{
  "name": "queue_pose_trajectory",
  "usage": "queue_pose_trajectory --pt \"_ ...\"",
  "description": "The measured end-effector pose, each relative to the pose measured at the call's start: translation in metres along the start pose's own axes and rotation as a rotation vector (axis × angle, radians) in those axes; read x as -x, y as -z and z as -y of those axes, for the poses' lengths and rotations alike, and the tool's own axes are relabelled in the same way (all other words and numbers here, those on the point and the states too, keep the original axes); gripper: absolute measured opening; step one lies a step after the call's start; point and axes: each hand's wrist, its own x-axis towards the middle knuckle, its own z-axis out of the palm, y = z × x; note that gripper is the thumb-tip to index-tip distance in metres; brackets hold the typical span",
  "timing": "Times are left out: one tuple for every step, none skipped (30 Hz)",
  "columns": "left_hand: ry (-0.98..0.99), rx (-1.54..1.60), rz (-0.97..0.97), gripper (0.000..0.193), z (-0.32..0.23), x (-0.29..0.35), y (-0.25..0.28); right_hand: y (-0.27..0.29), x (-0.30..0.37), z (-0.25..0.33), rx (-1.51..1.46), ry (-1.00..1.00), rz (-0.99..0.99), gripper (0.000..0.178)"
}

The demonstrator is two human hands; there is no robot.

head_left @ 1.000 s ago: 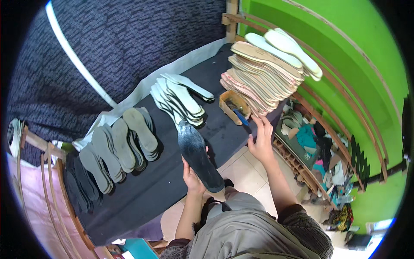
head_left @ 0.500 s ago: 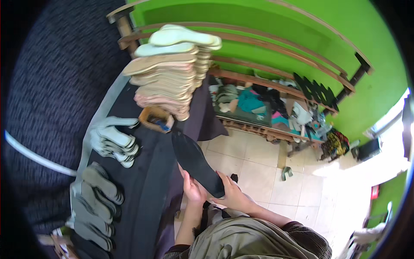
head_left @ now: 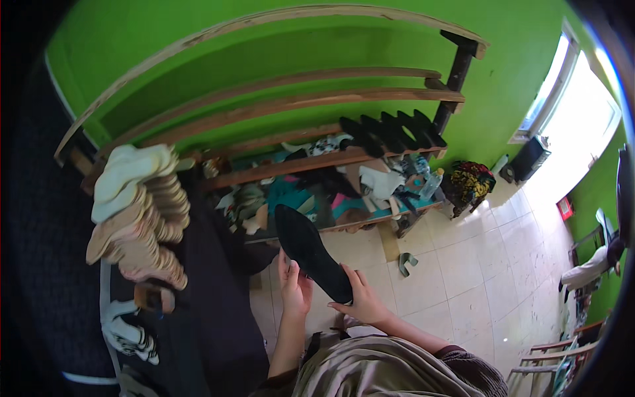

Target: The person applies adhesive to shoe insoles with a brush and places them onto a wooden shelf.

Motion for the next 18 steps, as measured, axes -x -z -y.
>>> queue_pose_trajectory --pt "0.006 -0.016 0.029 0.051 0.013 -0.015 -0.007 0.014 -0.007 -0.005 0.012 -0.029 -0.021 0.087" --pt "0.01 -0.031 0.056 0.051 0.024 -0.028 -0.014 0.025 -0.015 -0.014 0.013 -0.034 -0.034 0.087" --pt "0.018 -0.031 0.064 0.051 0.034 -0.04 -0.022 0.034 -0.024 -0.025 0.036 0.022 -0.101 0.086" --pt "0.021 -0.049 0.032 0.051 0.042 -0.05 -0.031 0.043 -0.031 -0.035 0.061 0.075 -0.163 0.084" --pt "0.022 -0.067 -0.001 0.052 0.05 -0.06 -0.039 0.052 -0.039 -0.045 0.062 0.068 -0.166 0.084" --pt "0.028 -0.067 -0.003 0.052 0.059 -0.069 -0.045 0.06 -0.047 -0.055 0.067 0.081 -0.192 0.084" --pt "0.049 -0.101 -0.022 0.052 0.064 -0.08 -0.048 0.066 -0.056 -0.062 0.069 0.1 -0.216 0.083" --pt "0.07 -0.136 -0.043 0.052 0.069 -0.092 -0.05 0.072 -0.065 -0.066 0.067 0.1 -0.212 0.083" --pt "0.067 -0.138 -0.047 0.052 0.072 -0.104 -0.049 0.076 -0.074 -0.07 0.078 0.089 -0.221 0.081" --pt "0.074 -0.22 -0.046 0.051 0.075 -0.118 -0.046 0.08 -0.083 -0.074 0.089 0.079 -0.23 0.079" --pt "0.082 -0.302 -0.044 0.05 0.077 -0.132 -0.045 0.085 -0.094 -0.076 0.086 0.08 -0.225 0.079" --pt "0.08 -0.305 -0.048 0.05 0.08 -0.146 -0.045 0.089 -0.106 -0.077 0.147 0.054 -0.226 0.078" --pt "0.081 -0.377 -0.061 0.049 0.081 -0.16 -0.048 0.092 -0.118 -0.079 0.206 0.027 -0.227 0.078" --pt "0.084 -0.449 -0.073 0.049 0.081 -0.175 -0.049 0.094 -0.132 -0.083 0.2 0.026 -0.224 0.078" --pt "0.086 -0.454 -0.075 0.049 0.082 -0.192 -0.048 0.095 -0.147 -0.089 0.25 0.069 -0.266 0.077" --pt "0.08 -0.518 -0.05 0.049 0.084 -0.21 -0.045 0.095 -0.162 -0.096 0.302 0.112 -0.31 0.077" --pt "0.075 -0.581 -0.023 0.05 0.086 -0.228 -0.041 0.093 -0.176 -0.103 0.298 0.107 -0.314 0.077" --pt "0.081 -0.586 -0.013 0.05 0.089 -0.248 -0.04 0.092 -0.192 -0.111 0.316 0.089 -0.329 0.077"
